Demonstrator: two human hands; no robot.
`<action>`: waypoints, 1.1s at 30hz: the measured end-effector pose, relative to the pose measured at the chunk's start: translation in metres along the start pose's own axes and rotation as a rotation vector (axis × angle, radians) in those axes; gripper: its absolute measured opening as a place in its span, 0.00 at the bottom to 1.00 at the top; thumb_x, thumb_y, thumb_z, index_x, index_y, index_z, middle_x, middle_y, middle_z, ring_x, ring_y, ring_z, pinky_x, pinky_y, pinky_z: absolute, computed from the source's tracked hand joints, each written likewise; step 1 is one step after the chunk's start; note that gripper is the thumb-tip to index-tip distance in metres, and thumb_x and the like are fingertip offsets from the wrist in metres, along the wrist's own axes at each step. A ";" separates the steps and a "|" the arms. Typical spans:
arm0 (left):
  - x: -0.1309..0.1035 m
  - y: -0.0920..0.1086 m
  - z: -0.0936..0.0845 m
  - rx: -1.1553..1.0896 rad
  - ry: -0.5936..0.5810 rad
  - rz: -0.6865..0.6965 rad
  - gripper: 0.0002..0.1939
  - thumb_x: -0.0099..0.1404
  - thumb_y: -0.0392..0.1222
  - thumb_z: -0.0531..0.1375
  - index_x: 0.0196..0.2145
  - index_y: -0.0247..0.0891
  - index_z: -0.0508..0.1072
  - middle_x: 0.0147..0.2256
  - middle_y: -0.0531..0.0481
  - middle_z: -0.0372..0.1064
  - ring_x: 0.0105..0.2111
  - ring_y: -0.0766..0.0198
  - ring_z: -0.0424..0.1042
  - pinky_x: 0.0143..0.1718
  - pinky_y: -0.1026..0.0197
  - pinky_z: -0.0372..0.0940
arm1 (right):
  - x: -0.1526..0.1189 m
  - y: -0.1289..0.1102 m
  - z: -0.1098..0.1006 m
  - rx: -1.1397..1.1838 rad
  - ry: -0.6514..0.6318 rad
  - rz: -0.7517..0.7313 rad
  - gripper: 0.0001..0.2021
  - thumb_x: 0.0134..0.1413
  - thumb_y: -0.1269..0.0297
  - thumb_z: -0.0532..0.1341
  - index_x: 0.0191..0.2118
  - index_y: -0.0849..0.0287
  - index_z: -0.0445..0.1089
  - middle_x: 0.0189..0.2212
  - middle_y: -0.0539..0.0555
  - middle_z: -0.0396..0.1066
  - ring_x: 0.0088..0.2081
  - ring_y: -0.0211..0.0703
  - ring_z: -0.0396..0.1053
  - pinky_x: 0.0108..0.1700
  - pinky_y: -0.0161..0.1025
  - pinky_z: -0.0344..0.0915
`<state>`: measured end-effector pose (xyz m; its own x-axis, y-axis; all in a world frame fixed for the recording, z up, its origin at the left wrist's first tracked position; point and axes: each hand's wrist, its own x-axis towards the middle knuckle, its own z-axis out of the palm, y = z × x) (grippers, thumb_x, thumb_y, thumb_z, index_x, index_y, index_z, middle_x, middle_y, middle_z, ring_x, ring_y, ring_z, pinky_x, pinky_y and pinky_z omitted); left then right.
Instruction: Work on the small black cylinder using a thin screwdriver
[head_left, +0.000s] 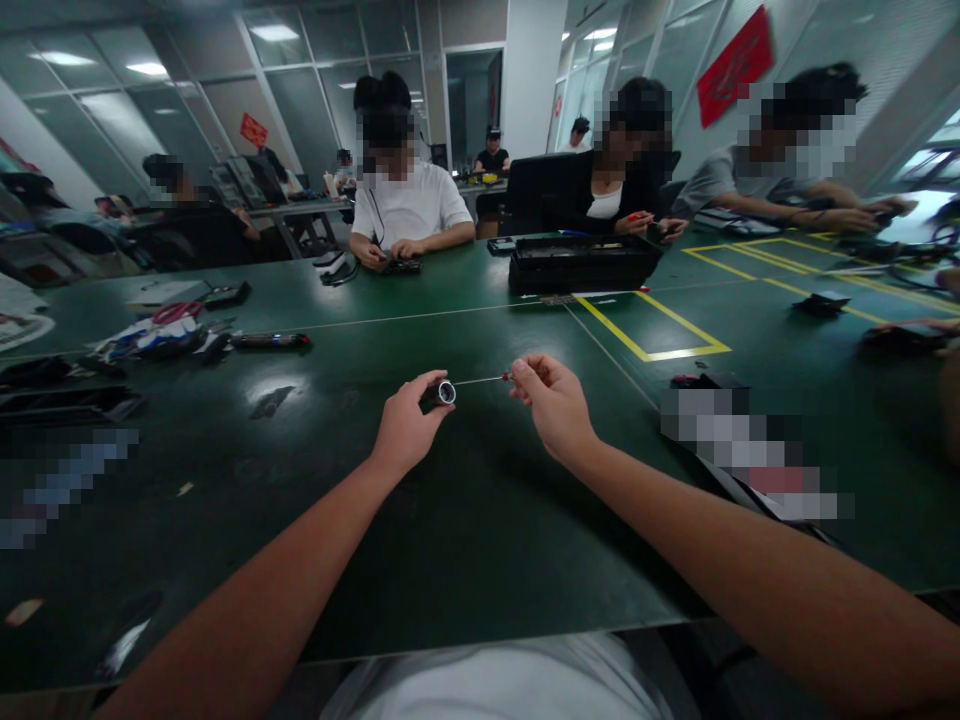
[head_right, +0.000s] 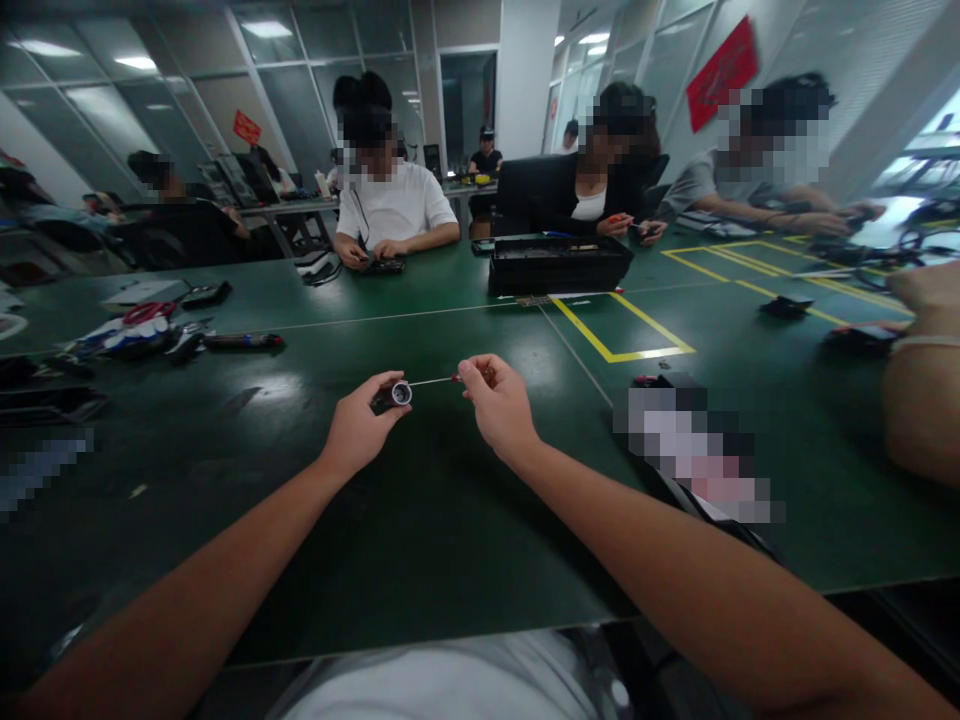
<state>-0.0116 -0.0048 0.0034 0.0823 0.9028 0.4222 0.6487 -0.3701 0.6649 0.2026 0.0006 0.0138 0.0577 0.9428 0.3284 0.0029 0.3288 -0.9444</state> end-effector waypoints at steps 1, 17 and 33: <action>0.000 0.001 0.000 -0.003 0.011 -0.012 0.22 0.60 0.33 0.68 0.52 0.41 0.74 0.47 0.47 0.75 0.47 0.55 0.73 0.53 0.49 0.66 | 0.000 0.000 0.000 -0.011 -0.013 -0.010 0.12 0.60 0.52 0.62 0.35 0.57 0.69 0.29 0.49 0.70 0.29 0.37 0.65 0.33 0.37 0.63; -0.002 0.008 -0.002 -0.004 -0.022 -0.005 0.17 0.60 0.34 0.68 0.48 0.42 0.75 0.45 0.48 0.76 0.45 0.56 0.73 0.51 0.50 0.66 | -0.004 -0.005 0.001 -0.215 -0.087 -0.037 0.13 0.63 0.52 0.59 0.35 0.57 0.71 0.25 0.48 0.67 0.27 0.39 0.64 0.30 0.37 0.59; -0.003 0.002 0.001 -0.002 -0.030 -0.009 0.18 0.58 0.33 0.69 0.47 0.42 0.76 0.45 0.48 0.76 0.45 0.55 0.74 0.52 0.49 0.66 | -0.008 -0.011 0.000 -0.341 -0.193 -0.168 0.08 0.65 0.61 0.55 0.46 0.53 0.66 0.32 0.50 0.71 0.32 0.42 0.68 0.35 0.40 0.62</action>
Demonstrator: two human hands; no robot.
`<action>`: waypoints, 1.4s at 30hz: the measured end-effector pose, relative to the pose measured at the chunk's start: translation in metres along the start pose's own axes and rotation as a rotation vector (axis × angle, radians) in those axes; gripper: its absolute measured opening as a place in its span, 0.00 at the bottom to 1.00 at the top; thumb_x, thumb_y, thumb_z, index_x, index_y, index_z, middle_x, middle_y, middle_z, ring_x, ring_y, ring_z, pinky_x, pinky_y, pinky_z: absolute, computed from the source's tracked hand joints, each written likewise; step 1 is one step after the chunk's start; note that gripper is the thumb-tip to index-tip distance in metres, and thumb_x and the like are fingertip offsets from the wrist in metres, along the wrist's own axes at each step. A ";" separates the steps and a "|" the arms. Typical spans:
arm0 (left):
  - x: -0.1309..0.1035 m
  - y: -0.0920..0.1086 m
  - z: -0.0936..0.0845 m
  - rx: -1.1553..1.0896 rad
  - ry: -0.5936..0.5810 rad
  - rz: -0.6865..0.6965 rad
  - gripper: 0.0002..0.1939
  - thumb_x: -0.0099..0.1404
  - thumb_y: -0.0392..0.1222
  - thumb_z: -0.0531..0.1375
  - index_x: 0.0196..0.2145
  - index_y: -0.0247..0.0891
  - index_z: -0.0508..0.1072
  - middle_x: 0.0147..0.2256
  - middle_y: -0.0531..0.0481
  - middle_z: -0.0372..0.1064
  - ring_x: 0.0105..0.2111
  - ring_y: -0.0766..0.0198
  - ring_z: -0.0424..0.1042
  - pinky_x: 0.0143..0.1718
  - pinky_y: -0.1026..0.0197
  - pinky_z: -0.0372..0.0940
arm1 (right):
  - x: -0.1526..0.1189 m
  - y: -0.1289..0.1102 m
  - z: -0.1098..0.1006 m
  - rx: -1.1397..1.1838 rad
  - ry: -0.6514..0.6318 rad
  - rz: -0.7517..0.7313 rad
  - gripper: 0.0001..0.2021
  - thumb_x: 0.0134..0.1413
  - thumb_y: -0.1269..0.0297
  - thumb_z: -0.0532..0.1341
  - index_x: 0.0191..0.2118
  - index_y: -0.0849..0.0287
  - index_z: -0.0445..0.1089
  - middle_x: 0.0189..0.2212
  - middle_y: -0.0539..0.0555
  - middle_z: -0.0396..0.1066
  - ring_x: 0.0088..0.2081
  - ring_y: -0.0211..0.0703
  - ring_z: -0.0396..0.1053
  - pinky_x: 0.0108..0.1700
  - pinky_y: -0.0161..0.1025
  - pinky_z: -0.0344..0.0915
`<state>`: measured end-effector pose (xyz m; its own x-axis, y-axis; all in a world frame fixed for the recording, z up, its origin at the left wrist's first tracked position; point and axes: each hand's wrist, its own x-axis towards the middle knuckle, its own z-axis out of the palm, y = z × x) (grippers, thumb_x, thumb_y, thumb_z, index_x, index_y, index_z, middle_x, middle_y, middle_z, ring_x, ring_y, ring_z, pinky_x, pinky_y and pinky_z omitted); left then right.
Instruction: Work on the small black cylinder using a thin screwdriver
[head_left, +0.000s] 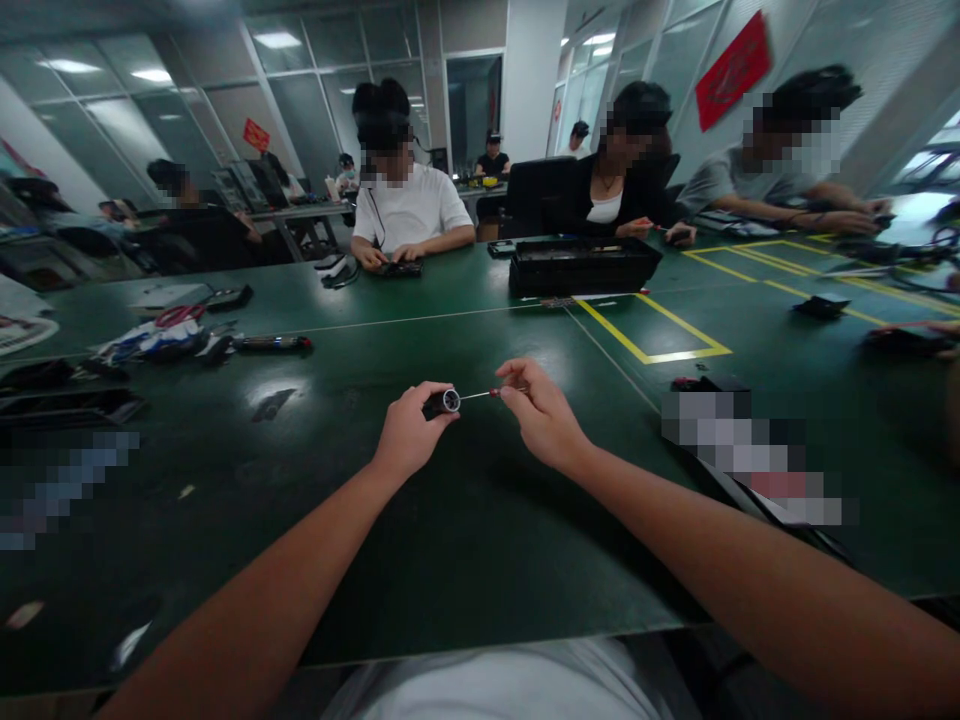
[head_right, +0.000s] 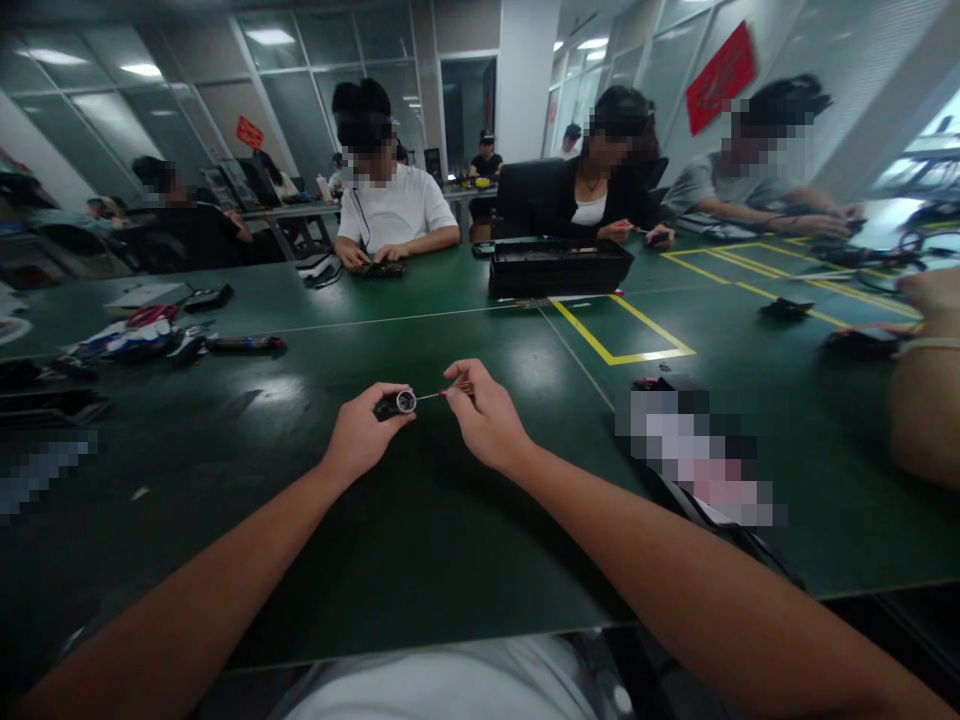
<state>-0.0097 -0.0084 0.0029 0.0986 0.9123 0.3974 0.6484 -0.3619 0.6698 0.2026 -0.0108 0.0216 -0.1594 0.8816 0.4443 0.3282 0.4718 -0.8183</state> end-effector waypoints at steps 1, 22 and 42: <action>0.000 0.000 0.000 0.000 0.002 0.001 0.18 0.59 0.34 0.69 0.47 0.42 0.76 0.45 0.48 0.76 0.46 0.55 0.74 0.52 0.49 0.66 | 0.000 -0.001 -0.001 -0.022 -0.006 0.006 0.08 0.66 0.59 0.54 0.45 0.53 0.67 0.31 0.50 0.71 0.31 0.42 0.68 0.34 0.40 0.61; 0.002 0.002 -0.002 0.065 -0.043 0.040 0.20 0.59 0.32 0.68 0.49 0.43 0.76 0.47 0.49 0.76 0.46 0.56 0.74 0.52 0.50 0.67 | 0.012 0.025 0.006 0.526 0.249 0.253 0.11 0.61 0.54 0.60 0.35 0.55 0.68 0.25 0.48 0.67 0.27 0.38 0.64 0.33 0.38 0.64; -0.001 0.006 -0.002 0.042 -0.044 0.035 0.20 0.60 0.34 0.69 0.50 0.42 0.76 0.47 0.49 0.76 0.47 0.57 0.73 0.52 0.52 0.66 | 0.006 0.010 0.006 0.270 0.181 0.129 0.10 0.63 0.56 0.58 0.38 0.57 0.69 0.29 0.51 0.73 0.30 0.39 0.70 0.36 0.40 0.68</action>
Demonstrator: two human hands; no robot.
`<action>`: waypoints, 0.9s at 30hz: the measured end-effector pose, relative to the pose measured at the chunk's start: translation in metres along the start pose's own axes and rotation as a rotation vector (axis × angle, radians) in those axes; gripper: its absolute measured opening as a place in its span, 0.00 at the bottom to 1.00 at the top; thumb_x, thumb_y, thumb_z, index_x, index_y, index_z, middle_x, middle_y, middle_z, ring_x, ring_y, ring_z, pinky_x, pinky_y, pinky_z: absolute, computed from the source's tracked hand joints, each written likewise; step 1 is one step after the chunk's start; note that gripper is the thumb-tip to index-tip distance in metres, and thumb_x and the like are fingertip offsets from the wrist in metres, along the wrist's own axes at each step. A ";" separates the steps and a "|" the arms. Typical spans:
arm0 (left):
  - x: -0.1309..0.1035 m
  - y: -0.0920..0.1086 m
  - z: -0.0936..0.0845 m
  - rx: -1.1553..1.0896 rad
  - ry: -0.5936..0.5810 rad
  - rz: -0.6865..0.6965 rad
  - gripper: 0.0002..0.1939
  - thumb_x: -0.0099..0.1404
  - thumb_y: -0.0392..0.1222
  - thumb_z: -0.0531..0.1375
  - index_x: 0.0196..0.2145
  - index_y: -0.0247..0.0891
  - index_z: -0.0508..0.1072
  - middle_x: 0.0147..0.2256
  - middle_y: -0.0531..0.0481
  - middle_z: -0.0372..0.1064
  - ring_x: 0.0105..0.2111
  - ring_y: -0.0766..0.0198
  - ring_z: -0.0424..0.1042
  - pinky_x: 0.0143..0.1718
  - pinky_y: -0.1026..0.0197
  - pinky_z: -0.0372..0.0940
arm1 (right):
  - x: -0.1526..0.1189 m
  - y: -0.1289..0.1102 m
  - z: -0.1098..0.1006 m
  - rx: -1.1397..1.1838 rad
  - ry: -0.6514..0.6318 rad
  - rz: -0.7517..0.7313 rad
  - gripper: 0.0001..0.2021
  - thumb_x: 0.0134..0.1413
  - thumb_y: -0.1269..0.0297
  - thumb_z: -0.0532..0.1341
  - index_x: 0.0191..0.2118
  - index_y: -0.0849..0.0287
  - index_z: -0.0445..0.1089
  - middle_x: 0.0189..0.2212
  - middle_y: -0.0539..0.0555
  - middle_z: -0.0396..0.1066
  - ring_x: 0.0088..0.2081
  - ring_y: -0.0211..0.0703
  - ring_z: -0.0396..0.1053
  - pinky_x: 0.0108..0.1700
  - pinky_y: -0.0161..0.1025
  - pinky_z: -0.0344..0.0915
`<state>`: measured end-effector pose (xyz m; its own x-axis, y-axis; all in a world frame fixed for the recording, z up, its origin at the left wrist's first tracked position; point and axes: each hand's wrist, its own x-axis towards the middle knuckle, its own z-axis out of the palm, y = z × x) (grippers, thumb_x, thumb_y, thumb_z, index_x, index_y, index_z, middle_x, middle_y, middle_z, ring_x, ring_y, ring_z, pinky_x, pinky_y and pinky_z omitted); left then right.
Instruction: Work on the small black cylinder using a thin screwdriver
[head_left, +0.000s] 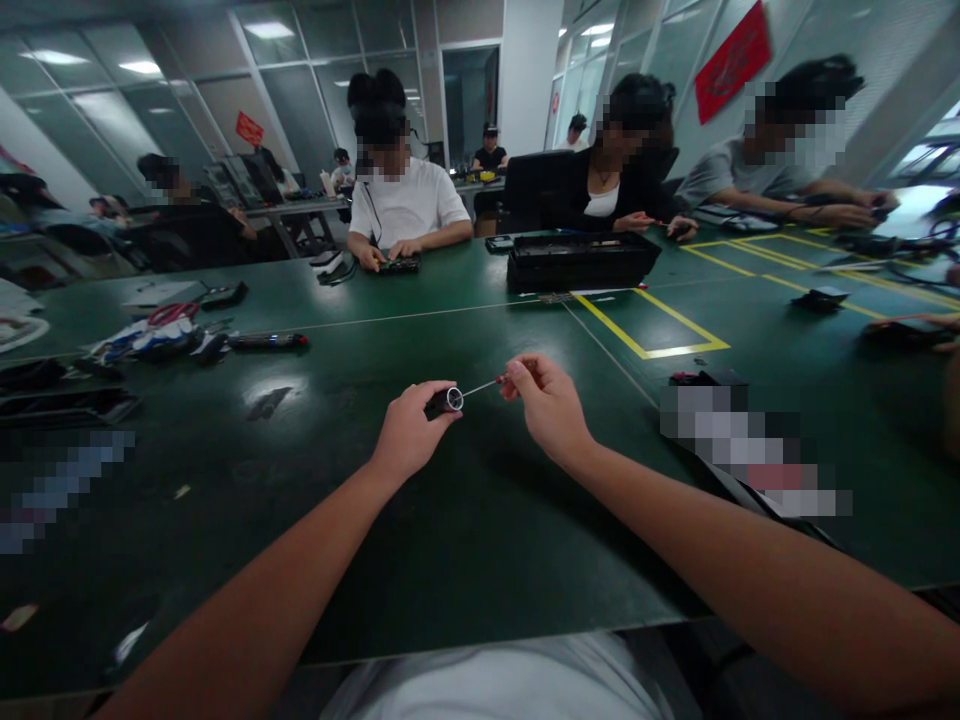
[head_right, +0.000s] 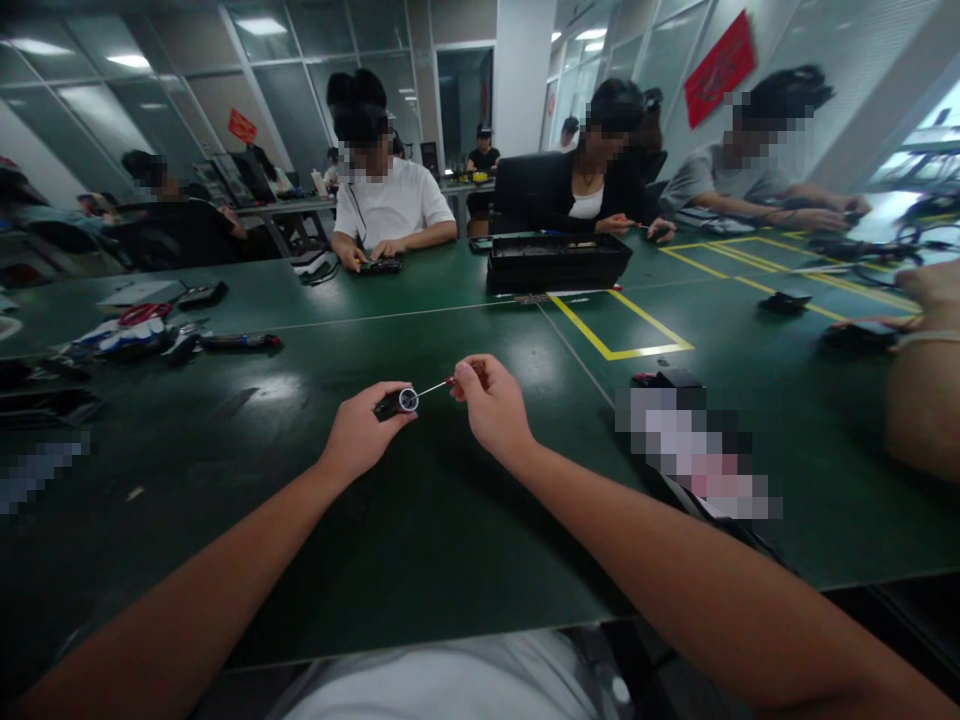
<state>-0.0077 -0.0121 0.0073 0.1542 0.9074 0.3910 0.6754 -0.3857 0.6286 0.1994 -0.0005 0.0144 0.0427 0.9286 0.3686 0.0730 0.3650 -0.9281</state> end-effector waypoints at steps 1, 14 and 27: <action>0.000 0.001 0.000 -0.006 -0.001 -0.004 0.20 0.60 0.34 0.68 0.50 0.42 0.76 0.47 0.49 0.75 0.47 0.58 0.73 0.52 0.52 0.66 | 0.000 0.000 0.000 0.000 0.007 0.006 0.10 0.63 0.56 0.58 0.38 0.57 0.69 0.29 0.51 0.73 0.30 0.40 0.71 0.36 0.40 0.68; 0.001 -0.001 -0.002 -0.008 0.022 -0.021 0.19 0.60 0.34 0.68 0.49 0.43 0.76 0.46 0.49 0.76 0.46 0.57 0.74 0.52 0.52 0.66 | -0.004 -0.015 -0.007 -0.413 -0.031 -0.068 0.20 0.61 0.47 0.60 0.26 0.57 0.70 0.19 0.47 0.65 0.21 0.37 0.61 0.25 0.37 0.55; 0.001 -0.002 -0.002 0.004 0.001 -0.039 0.19 0.60 0.35 0.68 0.49 0.43 0.76 0.47 0.49 0.76 0.47 0.56 0.74 0.52 0.51 0.67 | -0.007 -0.012 -0.003 -0.318 -0.116 -0.099 0.13 0.66 0.55 0.54 0.43 0.56 0.73 0.28 0.50 0.72 0.26 0.40 0.66 0.30 0.39 0.59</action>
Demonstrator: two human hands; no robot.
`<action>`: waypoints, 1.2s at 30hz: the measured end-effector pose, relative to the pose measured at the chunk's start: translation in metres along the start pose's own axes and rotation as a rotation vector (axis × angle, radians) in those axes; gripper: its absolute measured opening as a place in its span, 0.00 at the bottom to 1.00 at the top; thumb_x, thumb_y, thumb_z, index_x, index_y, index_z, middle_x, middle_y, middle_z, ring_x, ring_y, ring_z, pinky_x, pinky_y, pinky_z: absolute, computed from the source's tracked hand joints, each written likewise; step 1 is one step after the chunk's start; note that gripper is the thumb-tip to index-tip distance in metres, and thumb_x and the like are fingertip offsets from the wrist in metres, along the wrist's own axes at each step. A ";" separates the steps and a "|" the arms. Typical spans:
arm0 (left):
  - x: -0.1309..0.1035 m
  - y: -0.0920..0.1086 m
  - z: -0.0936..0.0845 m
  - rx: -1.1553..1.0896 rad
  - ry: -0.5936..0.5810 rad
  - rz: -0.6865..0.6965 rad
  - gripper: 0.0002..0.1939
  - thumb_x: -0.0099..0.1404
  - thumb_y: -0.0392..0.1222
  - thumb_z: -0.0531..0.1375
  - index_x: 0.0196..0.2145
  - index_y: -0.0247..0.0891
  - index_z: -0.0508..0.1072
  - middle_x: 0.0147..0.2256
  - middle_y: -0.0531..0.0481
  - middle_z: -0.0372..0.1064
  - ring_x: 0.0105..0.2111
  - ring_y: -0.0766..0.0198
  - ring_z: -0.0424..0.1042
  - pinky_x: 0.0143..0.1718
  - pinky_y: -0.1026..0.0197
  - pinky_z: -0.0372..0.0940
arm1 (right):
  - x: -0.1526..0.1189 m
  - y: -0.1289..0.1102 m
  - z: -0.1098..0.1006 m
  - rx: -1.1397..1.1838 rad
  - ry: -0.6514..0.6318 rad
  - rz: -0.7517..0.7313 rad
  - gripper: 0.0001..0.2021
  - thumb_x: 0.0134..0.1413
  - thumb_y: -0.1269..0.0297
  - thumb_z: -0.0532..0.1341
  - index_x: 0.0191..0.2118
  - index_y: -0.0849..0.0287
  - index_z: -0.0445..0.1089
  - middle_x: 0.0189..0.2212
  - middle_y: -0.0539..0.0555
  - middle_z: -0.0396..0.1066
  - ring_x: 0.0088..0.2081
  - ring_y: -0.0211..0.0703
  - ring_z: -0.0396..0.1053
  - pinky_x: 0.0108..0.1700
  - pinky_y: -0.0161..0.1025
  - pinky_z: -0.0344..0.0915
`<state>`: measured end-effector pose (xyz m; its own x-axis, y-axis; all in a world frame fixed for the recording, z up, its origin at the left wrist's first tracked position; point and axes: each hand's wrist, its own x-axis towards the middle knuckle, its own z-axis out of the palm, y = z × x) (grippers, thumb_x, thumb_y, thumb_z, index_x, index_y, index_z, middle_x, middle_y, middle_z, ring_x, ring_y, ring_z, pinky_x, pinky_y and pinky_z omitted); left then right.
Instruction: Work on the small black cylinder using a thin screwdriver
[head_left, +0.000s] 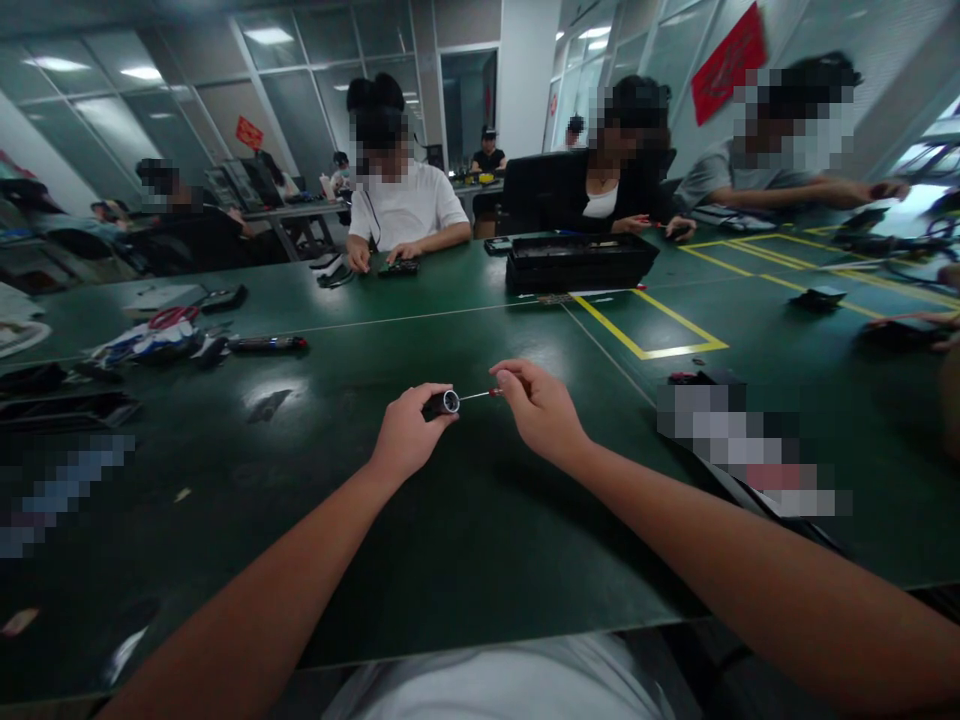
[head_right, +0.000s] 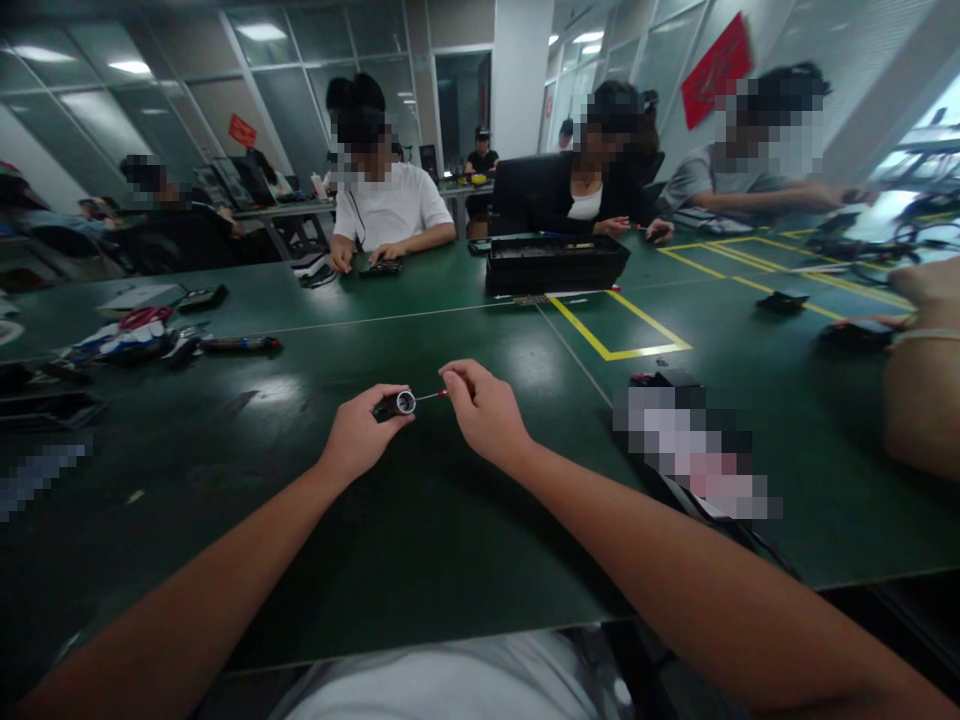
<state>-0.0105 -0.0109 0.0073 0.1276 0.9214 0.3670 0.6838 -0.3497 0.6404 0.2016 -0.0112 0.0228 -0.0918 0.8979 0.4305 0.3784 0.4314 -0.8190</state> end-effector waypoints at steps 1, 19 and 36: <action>0.000 0.001 0.000 -0.006 0.006 -0.008 0.19 0.60 0.34 0.68 0.49 0.43 0.76 0.46 0.49 0.76 0.47 0.56 0.74 0.52 0.51 0.67 | 0.001 0.001 0.002 0.052 0.007 0.019 0.12 0.65 0.56 0.56 0.45 0.56 0.71 0.30 0.51 0.73 0.27 0.40 0.66 0.30 0.39 0.60; 0.000 0.004 0.003 -0.027 -0.012 0.034 0.19 0.60 0.32 0.67 0.49 0.42 0.76 0.47 0.48 0.75 0.47 0.57 0.74 0.53 0.51 0.68 | 0.010 0.021 0.010 0.479 0.128 0.185 0.13 0.61 0.51 0.60 0.37 0.57 0.70 0.28 0.49 0.70 0.29 0.37 0.68 0.33 0.37 0.66; -0.001 0.008 0.001 -0.027 0.002 0.029 0.19 0.60 0.34 0.68 0.49 0.41 0.75 0.47 0.48 0.75 0.48 0.56 0.73 0.53 0.51 0.66 | 0.006 0.015 0.007 0.366 0.118 0.116 0.15 0.61 0.50 0.61 0.37 0.57 0.71 0.28 0.51 0.74 0.29 0.40 0.73 0.34 0.40 0.70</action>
<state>-0.0046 -0.0149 0.0113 0.1452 0.9105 0.3872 0.6604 -0.3806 0.6473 0.2006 0.0011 0.0105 0.0466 0.9354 0.3505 0.0250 0.3497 -0.9365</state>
